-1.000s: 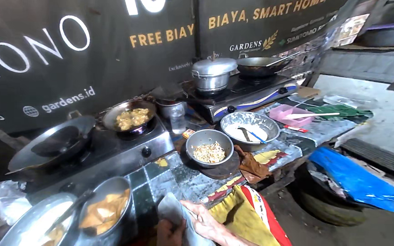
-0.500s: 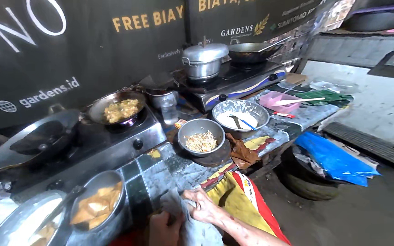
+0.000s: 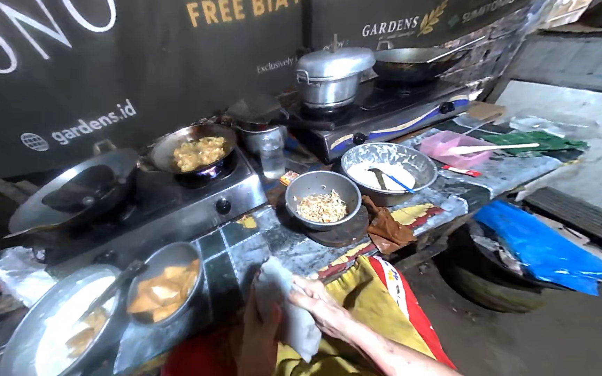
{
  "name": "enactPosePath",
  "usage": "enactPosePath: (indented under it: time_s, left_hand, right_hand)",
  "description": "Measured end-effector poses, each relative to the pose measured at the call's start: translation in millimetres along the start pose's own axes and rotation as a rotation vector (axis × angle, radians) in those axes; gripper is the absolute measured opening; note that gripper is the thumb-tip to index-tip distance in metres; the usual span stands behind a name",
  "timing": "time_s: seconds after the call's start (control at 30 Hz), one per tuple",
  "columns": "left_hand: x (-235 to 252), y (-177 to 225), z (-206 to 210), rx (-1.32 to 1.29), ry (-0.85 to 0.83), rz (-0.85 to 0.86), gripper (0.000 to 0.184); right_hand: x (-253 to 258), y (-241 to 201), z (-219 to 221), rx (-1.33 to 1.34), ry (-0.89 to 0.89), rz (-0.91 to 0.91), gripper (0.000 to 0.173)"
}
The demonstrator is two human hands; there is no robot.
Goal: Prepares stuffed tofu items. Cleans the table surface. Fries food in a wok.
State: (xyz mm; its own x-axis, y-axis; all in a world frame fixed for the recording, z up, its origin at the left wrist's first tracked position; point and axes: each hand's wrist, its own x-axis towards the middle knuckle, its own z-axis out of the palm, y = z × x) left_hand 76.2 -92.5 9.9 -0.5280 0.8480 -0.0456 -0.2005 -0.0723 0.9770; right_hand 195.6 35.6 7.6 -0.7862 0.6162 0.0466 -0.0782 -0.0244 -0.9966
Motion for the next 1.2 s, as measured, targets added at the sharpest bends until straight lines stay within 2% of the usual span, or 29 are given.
enactPosePath:
  time_s: [0.07,0.1,0.17,0.27,0.37,0.47,0.53,0.63,0.7,0.83,0.9,1.0,1.1,1.2]
  left_hand:
    - [5.4,6.3,3.8,-0.08,0.201,0.022,0.052]
    - [8.7,11.0,2.8,-0.051,0.254,0.033,0.032]
    - [14.9,11.5,-2.7,0.043,0.243,0.115,0.017]
    - [19.2,6.4,-1.7,0.231,0.239,0.187,0.016]
    - [25.3,9.2,5.7,0.555,0.255,0.215,0.022]
    - [38.0,0.9,8.5,0.79,0.231,0.464,0.022]
    - [44.3,1.5,13.5,0.914,0.232,0.587,0.024]
    - [51.5,14.0,25.4,1.054,0.256,0.667,0.024]
    - [60.0,22.7,25.9,1.124,0.327,0.691,0.027]
    - [90.0,26.8,15.8,1.134,0.542,0.865,0.04]
    - [102.8,22.4,15.5,1.118,0.557,0.952,0.04]
    - [113.9,10.1,23.7,1.114,0.505,0.971,0.038]
    - [110.9,0.9,35.3,1.092,0.475,0.869,0.03]
    - [106.3,-7.4,40.0,1.103,0.439,0.785,0.032]
  right_hand:
    - [-0.5,8.4,-2.6,0.048,-0.216,0.025,0.03]
    - [-0.1,11.2,-3.5,0.057,-0.279,0.018,0.034]
    - [2.4,17.0,-1.1,0.057,-0.294,-0.075,0.028]
    - [2.1,19.7,3.5,-0.069,-0.172,-0.173,0.019]
    - [-1.3,22.5,1.9,-0.268,-0.051,-0.289,0.02]
    - [-1.1,29.7,-6.5,-0.629,0.06,-0.53,0.036]
    - [-4.5,29.4,-13.4,-0.743,0.088,-0.572,0.038]
    - [-10.9,27.1,-28.7,-0.755,0.177,-0.62,0.042]
    - [-20.7,23.8,-42.7,-0.698,0.237,-0.665,0.036]
    - [-40.2,24.9,-80.3,-0.615,0.267,-0.678,0.031]
    - [-51.1,33.2,-96.5,-0.642,0.327,-0.658,0.031]
    - [-70.3,48.0,-111.2,-0.695,0.399,-0.596,0.028]
    - [-85.7,57.5,-118.5,-0.719,0.417,-0.565,0.026]
    - [-96.7,58.7,-122.4,-0.762,0.428,-0.53,0.027]
